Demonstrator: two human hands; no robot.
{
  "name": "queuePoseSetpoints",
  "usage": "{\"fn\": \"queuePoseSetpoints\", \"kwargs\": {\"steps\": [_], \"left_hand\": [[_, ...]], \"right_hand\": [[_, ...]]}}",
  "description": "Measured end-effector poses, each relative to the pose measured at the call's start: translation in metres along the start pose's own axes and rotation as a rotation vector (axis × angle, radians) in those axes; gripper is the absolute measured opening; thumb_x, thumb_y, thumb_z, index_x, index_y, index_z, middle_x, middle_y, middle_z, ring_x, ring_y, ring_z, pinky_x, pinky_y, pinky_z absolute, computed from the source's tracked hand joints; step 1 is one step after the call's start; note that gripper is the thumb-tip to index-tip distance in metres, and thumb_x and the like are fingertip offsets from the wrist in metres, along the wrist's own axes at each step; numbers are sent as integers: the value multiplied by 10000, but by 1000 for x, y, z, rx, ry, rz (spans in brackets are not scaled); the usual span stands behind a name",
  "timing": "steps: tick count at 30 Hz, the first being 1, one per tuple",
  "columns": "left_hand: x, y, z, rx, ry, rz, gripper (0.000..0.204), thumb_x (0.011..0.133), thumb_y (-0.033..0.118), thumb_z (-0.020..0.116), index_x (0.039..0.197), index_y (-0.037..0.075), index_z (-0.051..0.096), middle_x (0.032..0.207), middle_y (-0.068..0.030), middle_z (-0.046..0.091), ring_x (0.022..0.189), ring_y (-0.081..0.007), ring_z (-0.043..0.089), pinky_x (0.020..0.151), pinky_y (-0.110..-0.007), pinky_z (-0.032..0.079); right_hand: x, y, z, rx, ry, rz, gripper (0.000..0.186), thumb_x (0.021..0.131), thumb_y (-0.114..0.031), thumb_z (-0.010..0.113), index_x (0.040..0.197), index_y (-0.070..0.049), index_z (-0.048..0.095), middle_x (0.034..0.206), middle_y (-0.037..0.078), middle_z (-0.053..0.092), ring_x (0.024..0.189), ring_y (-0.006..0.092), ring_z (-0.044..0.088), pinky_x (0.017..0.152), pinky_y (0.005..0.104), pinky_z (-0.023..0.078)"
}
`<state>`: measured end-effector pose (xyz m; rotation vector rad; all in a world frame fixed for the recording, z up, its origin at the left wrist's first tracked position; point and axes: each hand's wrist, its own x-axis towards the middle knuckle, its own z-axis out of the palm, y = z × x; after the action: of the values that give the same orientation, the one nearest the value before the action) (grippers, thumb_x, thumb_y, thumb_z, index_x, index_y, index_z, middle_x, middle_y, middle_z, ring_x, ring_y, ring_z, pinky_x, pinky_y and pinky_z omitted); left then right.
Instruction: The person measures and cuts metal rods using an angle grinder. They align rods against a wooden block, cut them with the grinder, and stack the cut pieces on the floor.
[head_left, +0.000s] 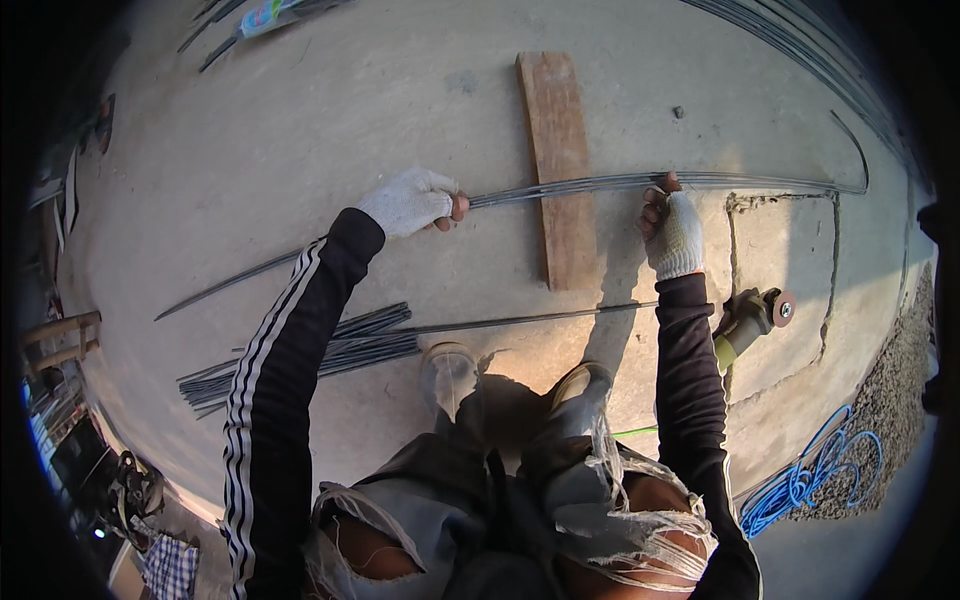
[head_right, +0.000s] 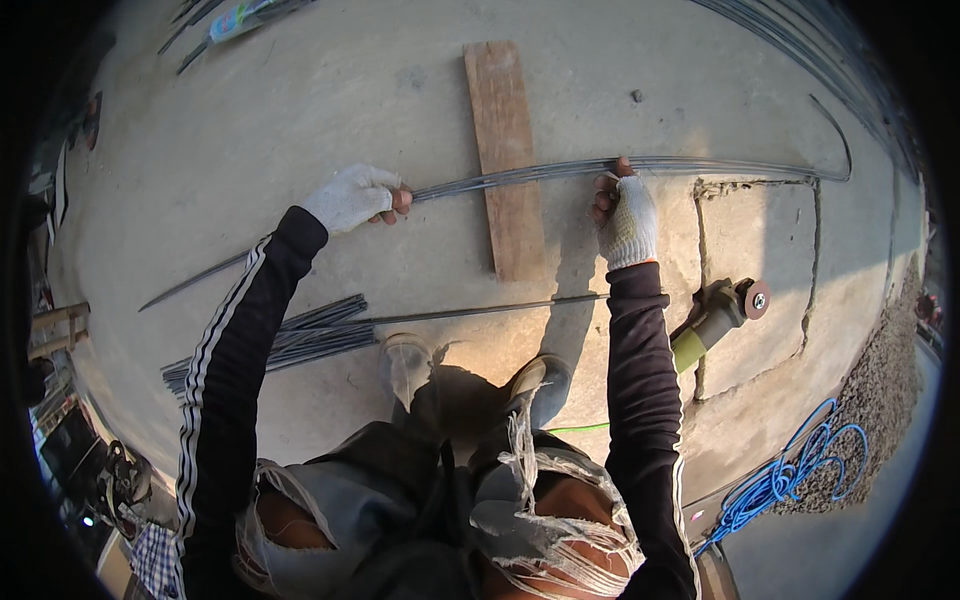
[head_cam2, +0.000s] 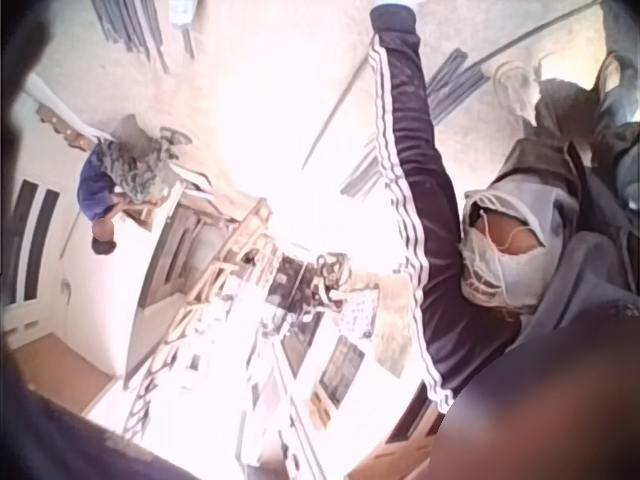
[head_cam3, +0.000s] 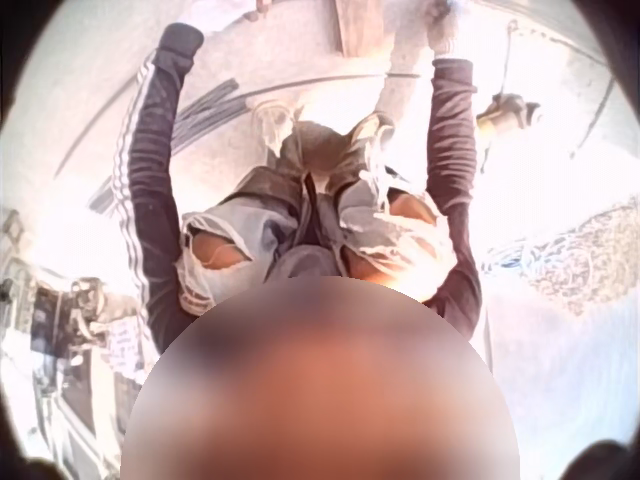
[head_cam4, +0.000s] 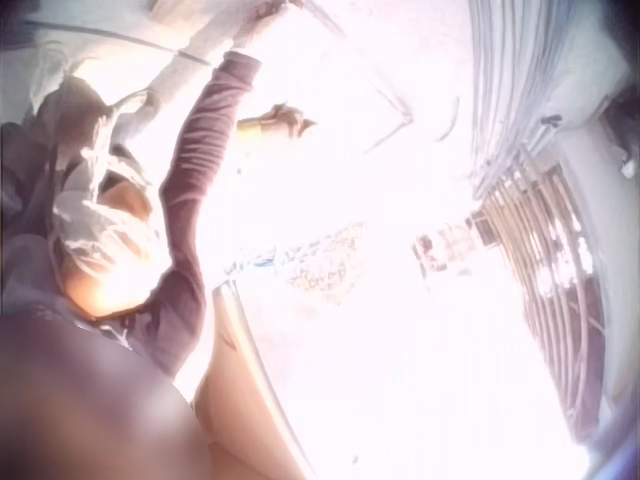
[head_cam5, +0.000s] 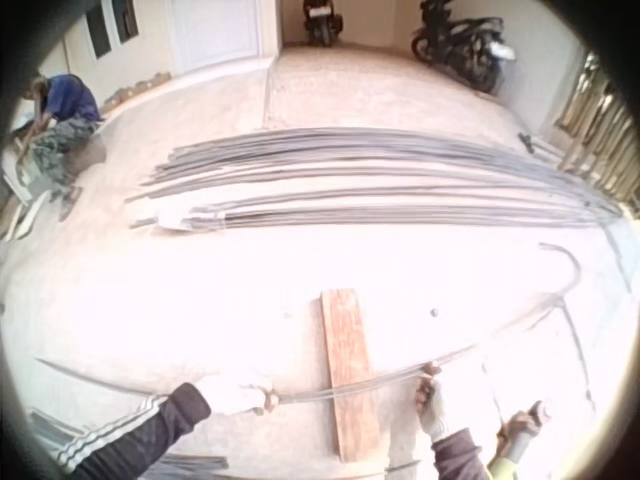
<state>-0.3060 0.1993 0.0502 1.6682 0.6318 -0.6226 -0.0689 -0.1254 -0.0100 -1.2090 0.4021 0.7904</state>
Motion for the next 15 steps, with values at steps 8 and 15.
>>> {"fn": "queuePoseSetpoints", "kwargs": {"steps": [8,15], "left_hand": [[-2,-3,1,14,-8,96,234,943,83,530,1043,2,726,946,-72,756,768,-117,701,668,-274,535],[-6,2,5,35,37,86,221,933,109,547,990,-6,727,919,-81,744,740,-140,694,735,-309,564]], "right_hand": [[-7,26,19,125,-281,71,325,1114,-343,542,1247,-56,616,849,12,606,659,108,474,582,267,401],[-16,43,36,99,-328,54,357,1111,-343,554,1256,-24,619,848,-3,595,655,97,472,573,251,393]]}}
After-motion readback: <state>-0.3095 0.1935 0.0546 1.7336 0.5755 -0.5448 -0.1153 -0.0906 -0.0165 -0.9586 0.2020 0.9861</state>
